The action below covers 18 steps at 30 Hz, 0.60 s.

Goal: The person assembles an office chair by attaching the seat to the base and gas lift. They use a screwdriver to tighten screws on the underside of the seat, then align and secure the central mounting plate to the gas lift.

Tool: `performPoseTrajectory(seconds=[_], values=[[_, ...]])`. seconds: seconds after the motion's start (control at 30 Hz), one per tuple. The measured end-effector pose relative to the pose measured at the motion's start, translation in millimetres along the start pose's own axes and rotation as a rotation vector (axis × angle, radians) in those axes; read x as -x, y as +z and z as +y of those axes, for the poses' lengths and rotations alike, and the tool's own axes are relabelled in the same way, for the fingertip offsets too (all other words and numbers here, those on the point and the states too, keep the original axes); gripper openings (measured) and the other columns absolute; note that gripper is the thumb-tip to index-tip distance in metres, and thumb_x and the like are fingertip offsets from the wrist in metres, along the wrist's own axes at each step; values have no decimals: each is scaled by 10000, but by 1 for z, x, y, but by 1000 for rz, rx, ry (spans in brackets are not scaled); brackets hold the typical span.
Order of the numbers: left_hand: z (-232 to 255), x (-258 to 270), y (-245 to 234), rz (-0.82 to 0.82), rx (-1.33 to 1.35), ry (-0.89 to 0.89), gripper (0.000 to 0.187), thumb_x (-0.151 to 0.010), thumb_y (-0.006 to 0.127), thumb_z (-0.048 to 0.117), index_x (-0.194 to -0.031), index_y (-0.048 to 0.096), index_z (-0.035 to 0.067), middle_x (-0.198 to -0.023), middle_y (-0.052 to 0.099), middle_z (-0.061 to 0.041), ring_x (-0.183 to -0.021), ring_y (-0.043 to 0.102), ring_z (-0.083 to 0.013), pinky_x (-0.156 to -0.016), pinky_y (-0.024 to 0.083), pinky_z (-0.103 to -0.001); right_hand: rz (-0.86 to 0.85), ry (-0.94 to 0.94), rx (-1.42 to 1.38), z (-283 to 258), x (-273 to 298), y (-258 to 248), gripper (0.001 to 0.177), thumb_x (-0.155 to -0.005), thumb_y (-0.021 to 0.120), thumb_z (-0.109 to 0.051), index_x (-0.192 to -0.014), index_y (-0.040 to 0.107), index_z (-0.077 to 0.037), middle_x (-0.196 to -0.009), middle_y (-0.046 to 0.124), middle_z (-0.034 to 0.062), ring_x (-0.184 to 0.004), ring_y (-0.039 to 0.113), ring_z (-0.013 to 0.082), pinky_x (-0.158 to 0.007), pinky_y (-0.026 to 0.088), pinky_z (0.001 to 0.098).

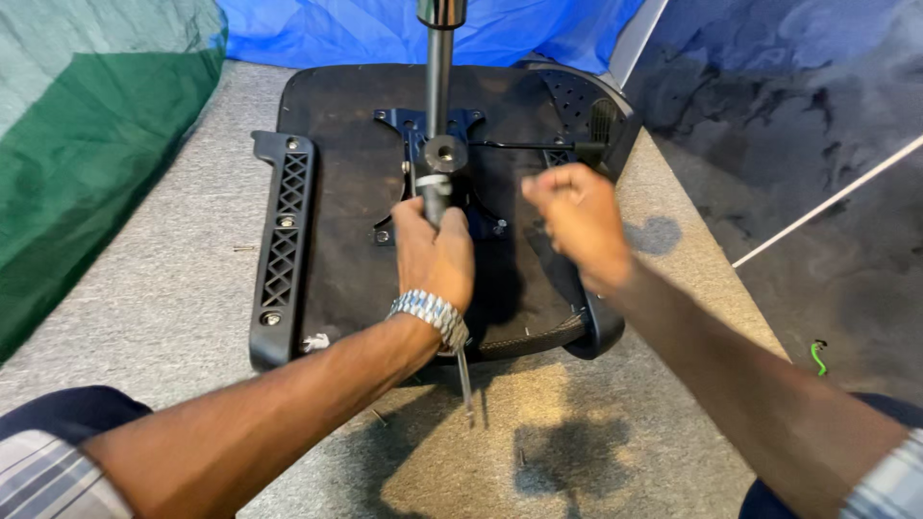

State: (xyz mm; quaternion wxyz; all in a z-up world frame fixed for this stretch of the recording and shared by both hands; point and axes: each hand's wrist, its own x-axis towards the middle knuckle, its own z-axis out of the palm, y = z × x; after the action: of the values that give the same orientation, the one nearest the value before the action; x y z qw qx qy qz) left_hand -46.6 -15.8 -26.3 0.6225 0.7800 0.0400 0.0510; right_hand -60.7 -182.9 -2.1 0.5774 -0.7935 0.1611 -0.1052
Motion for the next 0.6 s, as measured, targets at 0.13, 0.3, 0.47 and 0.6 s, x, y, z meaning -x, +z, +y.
performPoseTrajectory(seconds=[0.13, 0.3, 0.47, 0.6], values=[[26, -7, 20, -200, 12, 476, 454, -894, 730, 267, -1248, 562, 38, -1058, 632, -124, -897, 631, -225, -796, 545, -399, -368, -199, -291, -49, 7, -41, 442, -965, 660, -193, -1389, 569, -107, -1098, 706, 52, -879, 675, 89, -653, 559, 202], [76, -42, 42, -319, 303, 577, 603, -702, 922, 187, -1182, 582, 51, -859, 687, -10, -713, 673, -86, -616, 575, -223, -165, -663, -199, -90, 7, -50, 331, -1047, 666, 11, -1371, 603, -7, -1141, 706, 101, -881, 668, 84, -708, 550, 202], [98, -66, 42, -438, 551, 905, 431, -848, 965, 98, -1145, 668, 0, -1028, 707, -49, -914, 709, -115, -828, 643, -270, -103, -845, -250, -105, 3, -68, 107, -1092, 639, 39, -1194, 619, 66, -1127, 706, 130, -958, 715, 130, -812, 633, 243], [101, -76, 34, -545, 508, 773, 378, -823, 929, 97, -1112, 703, 7, -1020, 750, -61, -884, 768, -113, -808, 676, -265, -42, -877, -159, -102, 2, -68, 91, -1133, 647, 65, -1195, 584, 84, -1136, 707, 140, -968, 686, 140, -832, 589, 259]])
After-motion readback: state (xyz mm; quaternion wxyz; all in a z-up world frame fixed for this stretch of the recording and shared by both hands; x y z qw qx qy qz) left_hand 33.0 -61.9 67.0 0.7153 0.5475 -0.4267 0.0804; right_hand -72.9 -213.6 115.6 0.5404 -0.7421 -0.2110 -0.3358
